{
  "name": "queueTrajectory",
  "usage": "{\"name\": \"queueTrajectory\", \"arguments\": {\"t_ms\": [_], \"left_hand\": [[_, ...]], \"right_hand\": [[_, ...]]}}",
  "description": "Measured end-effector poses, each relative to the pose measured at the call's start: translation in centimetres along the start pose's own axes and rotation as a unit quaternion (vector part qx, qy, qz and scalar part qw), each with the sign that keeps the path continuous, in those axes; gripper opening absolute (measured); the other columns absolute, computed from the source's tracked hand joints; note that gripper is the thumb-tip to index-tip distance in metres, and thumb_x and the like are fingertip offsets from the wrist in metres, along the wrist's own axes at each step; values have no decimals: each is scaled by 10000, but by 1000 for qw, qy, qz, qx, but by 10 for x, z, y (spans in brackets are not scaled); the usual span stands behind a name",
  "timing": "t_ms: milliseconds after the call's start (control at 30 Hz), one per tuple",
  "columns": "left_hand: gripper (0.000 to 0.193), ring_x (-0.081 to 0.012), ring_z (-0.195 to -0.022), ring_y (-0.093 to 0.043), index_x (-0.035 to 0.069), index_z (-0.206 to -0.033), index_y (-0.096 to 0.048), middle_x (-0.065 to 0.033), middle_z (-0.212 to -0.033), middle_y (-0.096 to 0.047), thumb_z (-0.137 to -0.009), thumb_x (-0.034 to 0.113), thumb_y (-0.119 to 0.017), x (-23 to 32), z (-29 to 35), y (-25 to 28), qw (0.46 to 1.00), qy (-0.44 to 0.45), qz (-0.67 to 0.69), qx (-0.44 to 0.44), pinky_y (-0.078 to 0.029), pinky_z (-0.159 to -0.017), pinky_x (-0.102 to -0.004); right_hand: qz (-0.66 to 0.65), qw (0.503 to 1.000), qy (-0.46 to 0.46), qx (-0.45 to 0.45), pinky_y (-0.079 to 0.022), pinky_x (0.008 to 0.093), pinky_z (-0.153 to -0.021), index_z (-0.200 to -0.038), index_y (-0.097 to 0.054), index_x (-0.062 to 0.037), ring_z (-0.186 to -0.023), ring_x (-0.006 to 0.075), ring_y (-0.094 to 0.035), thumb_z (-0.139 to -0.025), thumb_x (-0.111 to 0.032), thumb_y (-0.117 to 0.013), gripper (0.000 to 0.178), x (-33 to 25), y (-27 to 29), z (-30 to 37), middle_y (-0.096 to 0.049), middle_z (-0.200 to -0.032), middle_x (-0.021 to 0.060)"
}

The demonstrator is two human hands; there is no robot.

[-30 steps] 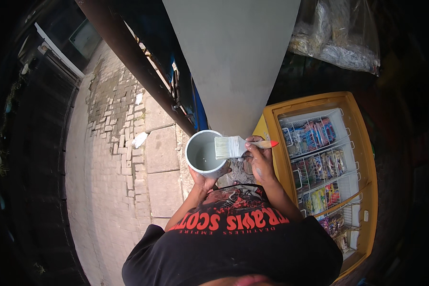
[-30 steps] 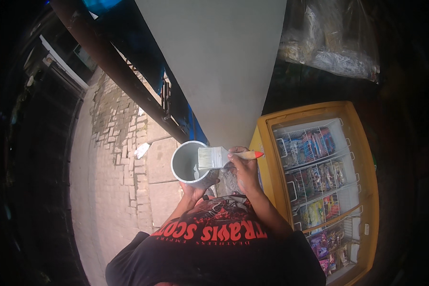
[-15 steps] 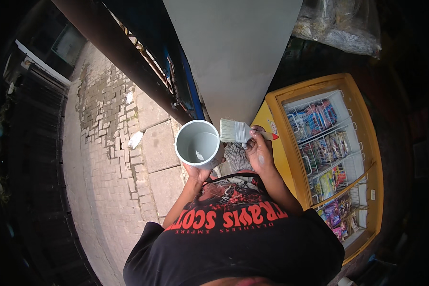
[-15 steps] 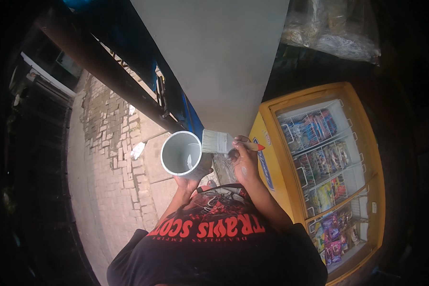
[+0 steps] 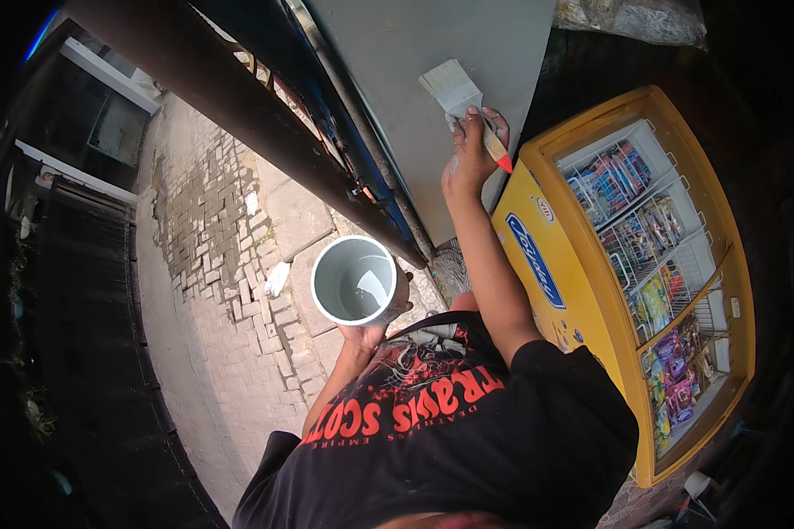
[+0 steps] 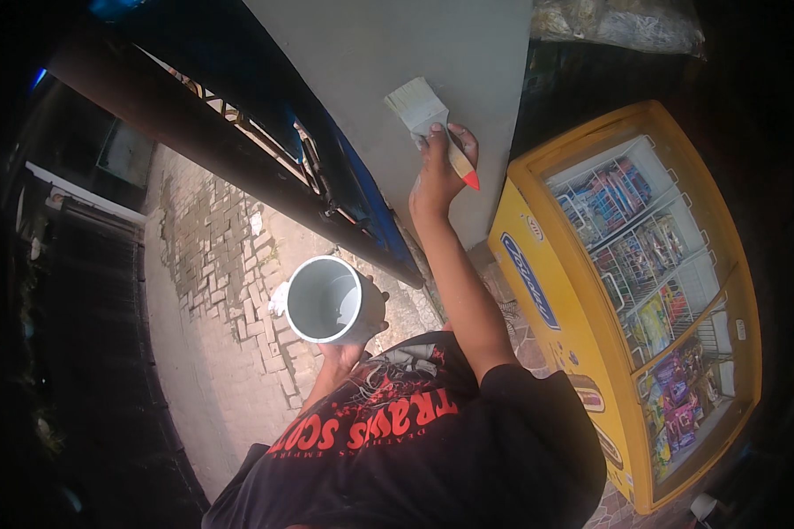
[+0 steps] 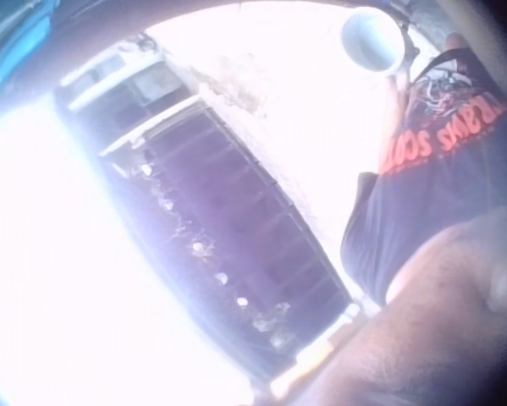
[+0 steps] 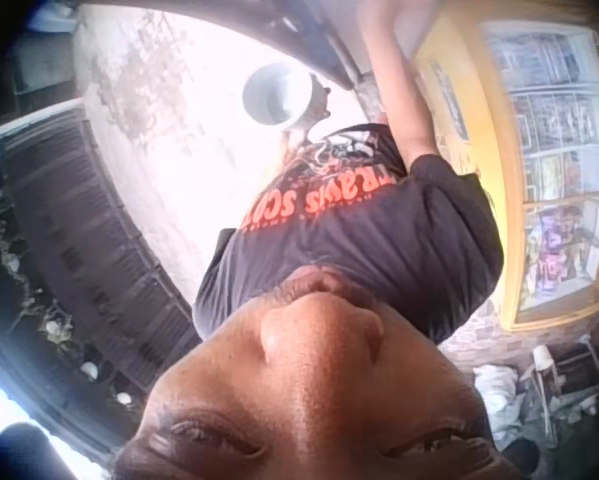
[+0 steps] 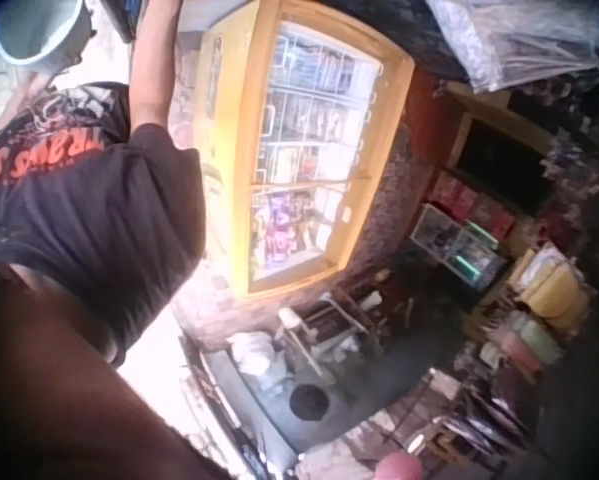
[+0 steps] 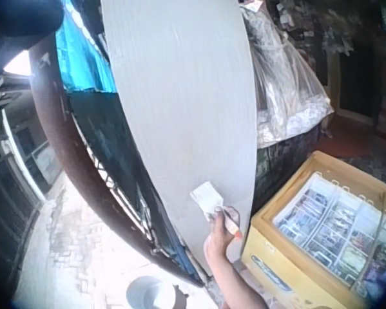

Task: The person paints a vertical wall surface with a paintbrush, repeatedly dipping the brush into a small bucket of paint held in the other hand. The person works near a yellow freezer and a metal gate, applying paint in vertical strokes.

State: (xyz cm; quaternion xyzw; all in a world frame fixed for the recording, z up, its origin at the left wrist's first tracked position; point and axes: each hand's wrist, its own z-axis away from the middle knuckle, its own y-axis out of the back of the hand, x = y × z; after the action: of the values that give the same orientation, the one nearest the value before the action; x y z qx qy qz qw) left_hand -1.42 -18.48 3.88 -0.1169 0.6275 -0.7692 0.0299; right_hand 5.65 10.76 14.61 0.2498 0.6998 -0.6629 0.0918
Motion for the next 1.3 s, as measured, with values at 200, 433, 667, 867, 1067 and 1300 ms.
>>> {"name": "queueTrajectory", "arguments": {"t_ms": [200, 433, 667, 867, 1067, 1300], "left_hand": [[875, -575, -1391, -405, 98, -1577, -341, -235, -1589, -386, -959, 707, -456, 25, 11, -1, 1000, 10, -27, 12, -503, -925, -766], [887, -556, -1398, -408, 131, -1586, -336, -224, -1578, -407, -949, 741, -433, 31, 5, 16, 999, 20, 1, -30, -491, -945, -747], [906, -556, -1416, -384, 149, -1609, -296, -215, -1614, -360, -945, 747, -448, 30, 1, 20, 996, 8, -19, -86, -486, -948, -753], [891, -555, -1415, -385, 172, -1606, -313, -208, -1620, -359, -940, 749, -444, 30, 6, 24, 997, -10, 5, -79, -490, -940, -746], [913, -556, -1414, -376, 187, -1605, -321, -206, -1615, -364, -917, 772, -454, 37, 17, 24, 996, -36, 13, -87, -490, -923, -735], [887, -564, -1365, -435, 169, -1589, -348, -204, -1554, -444, -924, 747, -452, 43, 22, 13, 996, -41, -9, -75, -512, -884, -730]], "right_hand": [[73, 986, -32, 146, -565, 354, -765, -1159, -547, -73, -1021, 208, -629, -956, -39, -686, 249, 75, 92, 21, -597, -1137, 113], [243, 959, -6, 147, -585, 319, -753, -1087, -601, -34, -907, 204, -681, -910, -30, -724, 215, 72, 137, 20, -662, -1047, 128], [189, 977, 84, -50, -531, 283, -738, -1116, -553, -42, -920, 169, -658, -900, -20, -755, 297, -21, -55, -24, -651, -1032, 102], [30, 991, 95, -92, -523, 300, -784, -1134, -541, -65, -917, 180, -658, -894, -46, -777, 337, -43, -105, -42, -649, -1027, 101], [60, 997, -1, 58, -549, 415, -930, -1184, -500, -88, -1097, 240, -621, -965, -83, -713, 306, 44, 51, -10, -608, -1163, 139], [328, 932, 30, 150, -592, 337, -768, -1008, -603, -11, -883, 197, -684, -909, 6, -717, 152, 45, 98, -1, -675, -1006, 118]]}}
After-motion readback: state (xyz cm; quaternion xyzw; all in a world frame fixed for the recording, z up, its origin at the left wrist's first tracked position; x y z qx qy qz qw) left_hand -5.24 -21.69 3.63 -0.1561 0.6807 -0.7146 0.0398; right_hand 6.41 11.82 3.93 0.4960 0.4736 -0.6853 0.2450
